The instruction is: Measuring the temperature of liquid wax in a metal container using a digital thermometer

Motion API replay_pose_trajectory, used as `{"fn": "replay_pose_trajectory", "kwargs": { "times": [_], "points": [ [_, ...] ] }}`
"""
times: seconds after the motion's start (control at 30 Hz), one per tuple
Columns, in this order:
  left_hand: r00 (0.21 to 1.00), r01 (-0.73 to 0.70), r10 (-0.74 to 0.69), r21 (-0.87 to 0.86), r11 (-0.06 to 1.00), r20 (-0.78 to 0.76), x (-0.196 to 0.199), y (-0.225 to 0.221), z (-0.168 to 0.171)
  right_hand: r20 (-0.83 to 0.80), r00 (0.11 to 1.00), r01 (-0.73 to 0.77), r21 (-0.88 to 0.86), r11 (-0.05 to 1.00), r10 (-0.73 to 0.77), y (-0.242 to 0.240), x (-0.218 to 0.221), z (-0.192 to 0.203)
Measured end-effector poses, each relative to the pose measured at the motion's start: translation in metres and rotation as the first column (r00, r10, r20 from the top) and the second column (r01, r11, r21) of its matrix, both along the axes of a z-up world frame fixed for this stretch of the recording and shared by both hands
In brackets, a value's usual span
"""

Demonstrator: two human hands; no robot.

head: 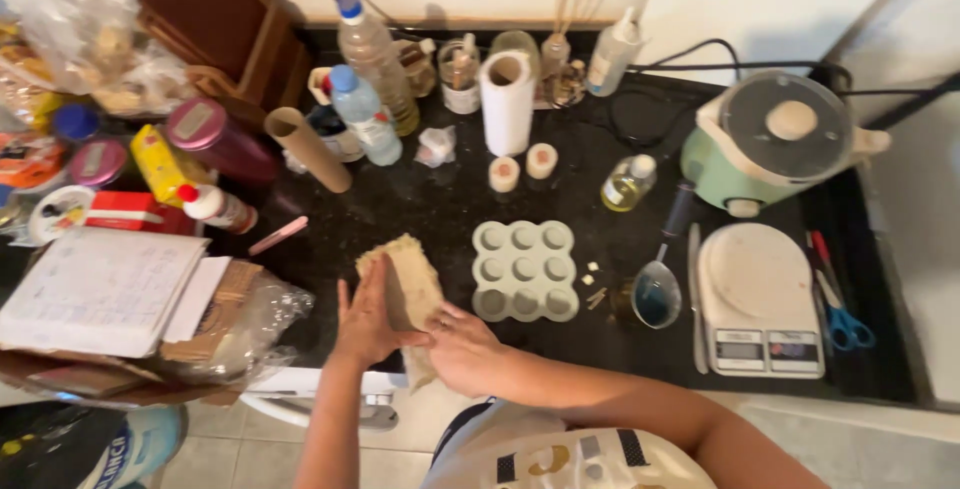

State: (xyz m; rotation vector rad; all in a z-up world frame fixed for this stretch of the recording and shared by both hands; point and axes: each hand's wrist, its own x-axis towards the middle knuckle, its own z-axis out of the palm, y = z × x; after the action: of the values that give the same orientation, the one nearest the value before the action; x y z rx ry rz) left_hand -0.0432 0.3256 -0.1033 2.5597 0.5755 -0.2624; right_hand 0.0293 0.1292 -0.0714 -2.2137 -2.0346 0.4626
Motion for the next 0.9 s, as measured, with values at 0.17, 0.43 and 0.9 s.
{"fn": "replay_pose_trajectory", "kwargs": {
  "times": [0.17,0.43,0.9],
  "points": [
    [0.980,0.006,-0.006,0.000,1.000,0.200,0.001,-0.019,0.006,-0.501,0.782,0.494,0.133,0.859,-0.372,-0.122,0.041,0.122],
    [0.858,0.320,-0.076,-0.413,0.852,0.508,0.075,-0.233,0.077,-0.505,0.251,0.918,0.396,0.037,-0.826,-0.298,0.210,0.063],
    [0.842,0.366,0.038,-0.621,0.693,0.539,0.139,-0.310,0.021,-0.526,0.629,0.760,0.258,0.597,-0.572,-0.288,0.208,0.099]
  ]
}}
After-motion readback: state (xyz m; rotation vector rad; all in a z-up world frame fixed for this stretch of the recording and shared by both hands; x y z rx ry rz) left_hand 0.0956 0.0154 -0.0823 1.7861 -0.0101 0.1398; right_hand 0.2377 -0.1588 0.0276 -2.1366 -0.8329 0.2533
